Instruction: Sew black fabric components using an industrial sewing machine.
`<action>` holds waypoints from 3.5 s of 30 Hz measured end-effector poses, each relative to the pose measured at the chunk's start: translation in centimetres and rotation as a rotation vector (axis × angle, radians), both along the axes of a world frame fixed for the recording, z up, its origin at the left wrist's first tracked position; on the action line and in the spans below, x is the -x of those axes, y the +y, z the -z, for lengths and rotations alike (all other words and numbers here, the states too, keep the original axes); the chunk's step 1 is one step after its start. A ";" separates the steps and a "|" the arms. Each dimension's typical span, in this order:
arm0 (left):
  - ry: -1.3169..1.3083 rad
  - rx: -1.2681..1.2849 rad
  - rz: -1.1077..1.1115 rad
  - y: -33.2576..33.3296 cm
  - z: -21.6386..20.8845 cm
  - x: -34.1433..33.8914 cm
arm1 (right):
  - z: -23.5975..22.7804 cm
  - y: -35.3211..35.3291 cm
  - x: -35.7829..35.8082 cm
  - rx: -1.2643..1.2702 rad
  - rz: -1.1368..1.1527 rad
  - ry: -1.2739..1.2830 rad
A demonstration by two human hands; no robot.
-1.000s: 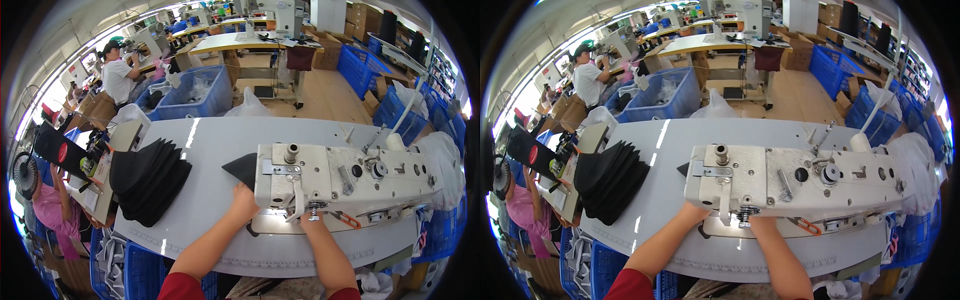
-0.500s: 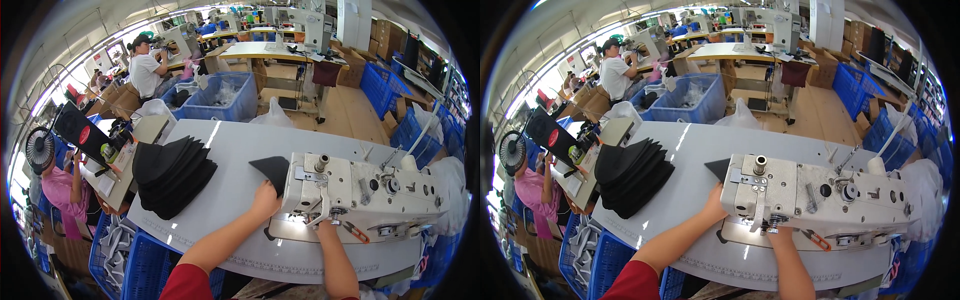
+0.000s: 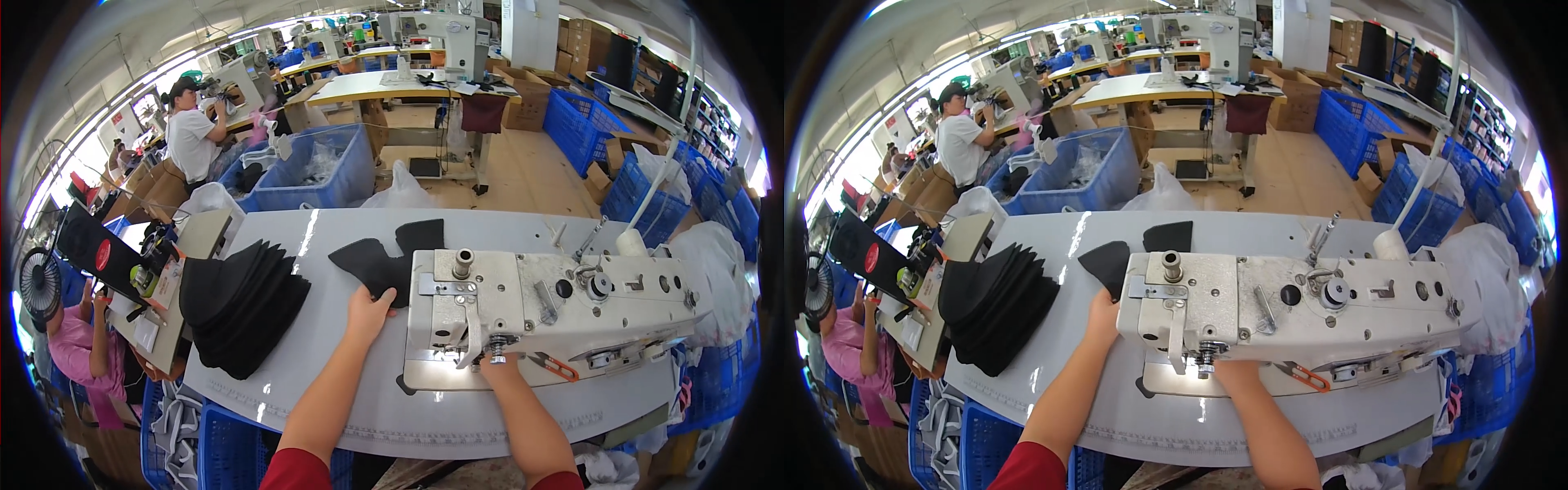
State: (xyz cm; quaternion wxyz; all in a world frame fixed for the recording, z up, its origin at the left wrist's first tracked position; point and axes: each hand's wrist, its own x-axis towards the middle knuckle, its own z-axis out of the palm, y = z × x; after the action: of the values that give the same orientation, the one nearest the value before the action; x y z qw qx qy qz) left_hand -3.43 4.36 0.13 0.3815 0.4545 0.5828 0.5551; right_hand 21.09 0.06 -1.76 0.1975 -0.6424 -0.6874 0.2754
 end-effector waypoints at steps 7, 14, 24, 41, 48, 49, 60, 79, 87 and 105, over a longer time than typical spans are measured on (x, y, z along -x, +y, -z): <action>-0.076 -0.053 -0.004 0.3 1.6 -0.2 | 4.5 1.0 -1.2 -0.250 -0.104 -0.032; -0.108 -0.020 -0.020 0.2 1.9 0.0 | 6.9 1.3 -3.1 -0.193 -0.187 -0.321; 0.118 -0.080 -0.038 -0.3 1.5 0.3 | 7.9 2.9 -3.2 -0.244 -0.223 -0.664; 0.941 -0.074 -0.754 -11.4 -14.8 29.0 | 4.0 1.3 -2.0 -0.201 -0.074 -0.374; 0.888 0.379 -0.534 -13.6 -11.7 30.7 | 6.3 2.1 -3.6 -0.366 -0.151 -0.517; 0.830 0.382 -0.533 -13.8 -11.5 31.0 | 6.4 2.2 -3.7 -0.346 -0.139 -0.463; 0.118 0.277 -0.695 -14.0 -9.6 29.2 | 1.2 0.9 -2.0 -0.044 -0.137 -0.552; 0.059 0.510 -0.552 -14.7 -8.8 29.9 | -10.3 -7.3 7.7 0.250 -1.005 0.139; -0.199 0.478 -0.481 -15.7 -8.8 28.1 | -11.9 -2.7 26.0 -0.716 -0.960 0.459; -0.300 0.227 -0.357 -17.7 -6.3 25.9 | -6.1 -2.3 31.3 -0.625 -0.838 0.274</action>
State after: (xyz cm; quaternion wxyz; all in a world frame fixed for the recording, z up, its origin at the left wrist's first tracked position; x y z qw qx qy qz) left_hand -29.37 -13.36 6.48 0.4083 0.2113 0.6493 0.6058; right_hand -10.17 -2.19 4.30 0.3403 -0.1822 -0.9018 0.1942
